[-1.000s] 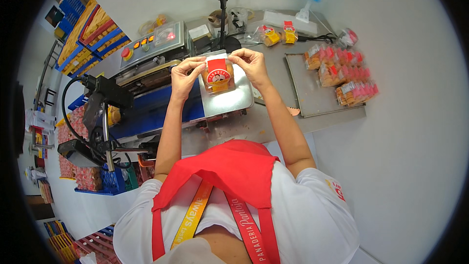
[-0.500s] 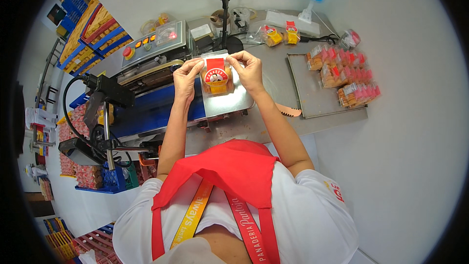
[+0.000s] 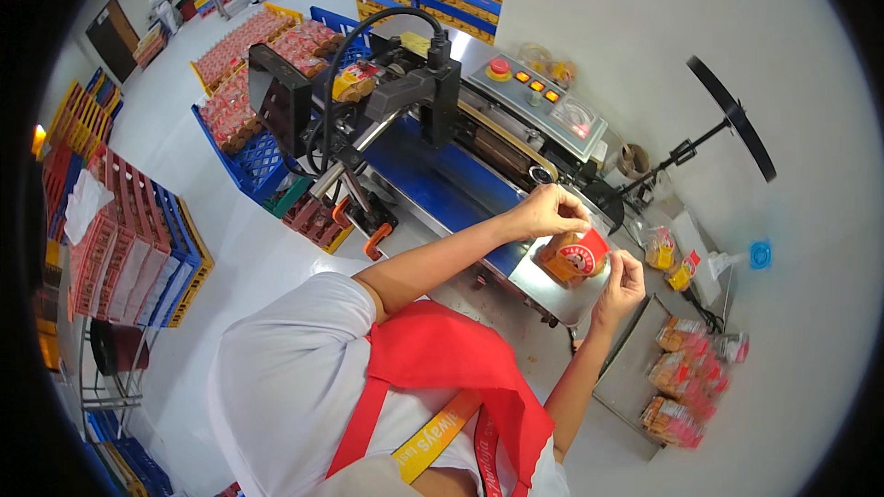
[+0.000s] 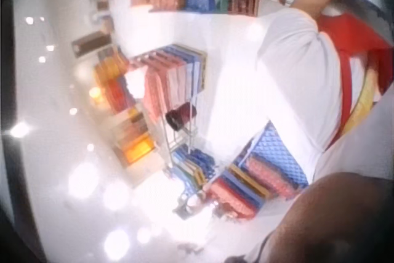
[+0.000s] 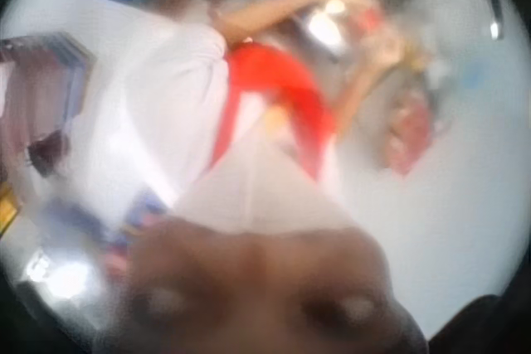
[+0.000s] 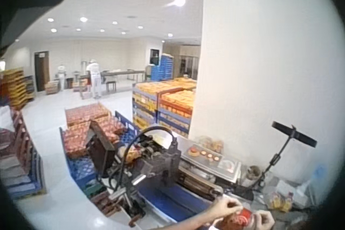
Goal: The person repeatedly picks up small bread rolls, places them into clear plastic bags, and seals the bags using a heat-sealing machine. The sealed packages are then placed onto a tray to the right.
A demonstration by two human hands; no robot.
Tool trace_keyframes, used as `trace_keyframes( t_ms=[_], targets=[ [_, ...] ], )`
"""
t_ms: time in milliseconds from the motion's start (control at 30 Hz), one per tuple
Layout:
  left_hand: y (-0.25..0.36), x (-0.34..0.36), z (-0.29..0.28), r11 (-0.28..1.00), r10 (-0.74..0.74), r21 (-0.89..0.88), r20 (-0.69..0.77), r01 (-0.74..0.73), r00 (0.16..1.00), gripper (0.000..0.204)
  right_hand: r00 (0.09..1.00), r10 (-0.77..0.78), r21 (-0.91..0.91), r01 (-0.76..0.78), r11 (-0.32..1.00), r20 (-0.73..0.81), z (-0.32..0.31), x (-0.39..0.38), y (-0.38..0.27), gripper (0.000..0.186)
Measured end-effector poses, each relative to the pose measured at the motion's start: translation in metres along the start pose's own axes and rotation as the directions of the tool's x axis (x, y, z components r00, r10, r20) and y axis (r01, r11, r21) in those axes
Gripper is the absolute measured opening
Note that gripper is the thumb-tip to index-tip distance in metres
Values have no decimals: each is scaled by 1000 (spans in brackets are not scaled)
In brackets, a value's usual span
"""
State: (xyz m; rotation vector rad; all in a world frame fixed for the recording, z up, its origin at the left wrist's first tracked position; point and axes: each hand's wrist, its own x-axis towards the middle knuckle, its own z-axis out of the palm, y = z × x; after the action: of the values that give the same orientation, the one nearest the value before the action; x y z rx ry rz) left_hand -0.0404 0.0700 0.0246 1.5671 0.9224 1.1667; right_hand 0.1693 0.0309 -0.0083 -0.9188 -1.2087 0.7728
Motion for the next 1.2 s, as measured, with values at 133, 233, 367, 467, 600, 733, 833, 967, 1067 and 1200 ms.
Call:
trace_keyframes(
  t_ms=[133,233,367,467,600,733,833,967,1067,1200],
  targets=[
    [-15,13,-16,977,126,-193,196,-88,972,19,998,38,2,-38,999,46,2,2,-1,4],
    [-19,18,-23,958,101,-285,363,7,926,15,997,43,-9,-42,999,65,1,3,-2,5],
    [-17,25,-36,948,178,-319,516,-5,838,16,994,68,-7,-68,998,91,-1,2,-7,6],
    [-11,34,-39,963,262,-198,559,-180,786,18,992,73,-7,-72,997,106,-3,2,-9,5],
    [-9,42,-31,944,317,-96,524,-315,790,18,992,68,-6,-67,998,111,-9,1,-9,4],
    [-20,41,-27,897,416,-45,426,-440,803,13,995,77,-106,-70,992,63,-11,-3,-9,4],
    [-31,35,-26,929,350,1,323,-370,879,11,994,61,-146,-48,988,87,-1,-1,-19,2],
    [-14,17,-25,932,313,114,227,-344,922,17,994,50,-8,-49,999,102,6,-1,-19,4],
    [-16,7,-18,971,230,18,165,-236,959,19,995,69,26,-71,997,78,5,-2,-15,4],
    [-6,-4,-4,975,184,120,51,-189,982,11,995,85,40,-87,995,58,4,-4,-15,5]
  ],
)
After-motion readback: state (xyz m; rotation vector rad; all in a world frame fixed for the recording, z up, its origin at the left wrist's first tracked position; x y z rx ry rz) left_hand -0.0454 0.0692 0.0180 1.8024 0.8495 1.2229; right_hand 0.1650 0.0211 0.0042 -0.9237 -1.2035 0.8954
